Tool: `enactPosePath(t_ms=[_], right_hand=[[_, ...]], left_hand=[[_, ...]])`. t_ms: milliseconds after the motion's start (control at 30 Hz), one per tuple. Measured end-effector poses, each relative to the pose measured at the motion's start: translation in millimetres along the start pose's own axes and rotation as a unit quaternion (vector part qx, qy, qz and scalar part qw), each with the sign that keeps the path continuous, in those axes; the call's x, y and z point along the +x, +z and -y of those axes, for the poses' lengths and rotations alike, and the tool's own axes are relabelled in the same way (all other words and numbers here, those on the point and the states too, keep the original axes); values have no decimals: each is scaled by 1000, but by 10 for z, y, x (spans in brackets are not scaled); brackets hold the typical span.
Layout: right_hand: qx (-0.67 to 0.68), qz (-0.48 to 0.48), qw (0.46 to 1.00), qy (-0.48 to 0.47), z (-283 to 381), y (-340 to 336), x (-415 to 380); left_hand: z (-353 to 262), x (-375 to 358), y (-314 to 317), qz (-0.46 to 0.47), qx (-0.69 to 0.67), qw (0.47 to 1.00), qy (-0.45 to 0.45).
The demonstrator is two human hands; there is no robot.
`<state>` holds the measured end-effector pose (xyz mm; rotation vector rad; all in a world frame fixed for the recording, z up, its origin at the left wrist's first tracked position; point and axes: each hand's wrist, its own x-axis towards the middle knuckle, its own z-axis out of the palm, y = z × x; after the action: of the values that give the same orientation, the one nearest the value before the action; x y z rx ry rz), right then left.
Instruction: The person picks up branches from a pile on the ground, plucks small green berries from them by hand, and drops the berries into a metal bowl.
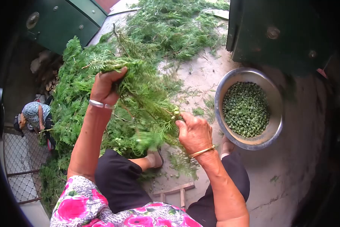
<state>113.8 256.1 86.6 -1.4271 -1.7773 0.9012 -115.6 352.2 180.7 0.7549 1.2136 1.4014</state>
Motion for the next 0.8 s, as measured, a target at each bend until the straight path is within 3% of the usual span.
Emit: enactPosePath(t_ms=[100,167,300,367,400,500,533,633,667,700,800], right_hand=[[71,-66,995,16,26,-31,29],[13,-48,998,33,26,-74,13],[-134,53,985,93,-56,-59,-65],[-201,85,969,112,-121,-50,-138],[-269,120,947,132,-149,-61,-176],[-282,165,938,119,-173,-142,-219],[-304,182,926,131,-186,-162,-221],[-315,207,917,131,-198,-206,-227],[-331,213,912,119,-219,-205,-221],[-362,195,906,101,-259,-188,-244],[-372,232,891,115,-209,-253,-213]], left_hand=[[72,154,121,-71,-31,995,58],[33,164,143,-33,-45,997,60],[54,286,29,-25,-80,992,93],[-78,442,-125,-110,-124,978,127],[-188,596,-321,-126,-150,976,93],[-315,575,-603,-104,-83,986,95],[-261,468,-655,-137,-33,988,69],[193,-253,-697,-29,-12,998,-56],[422,-545,-790,-59,82,987,-126],[558,-868,-671,-9,29,982,-185],[1160,-1473,-956,51,91,924,-367]])
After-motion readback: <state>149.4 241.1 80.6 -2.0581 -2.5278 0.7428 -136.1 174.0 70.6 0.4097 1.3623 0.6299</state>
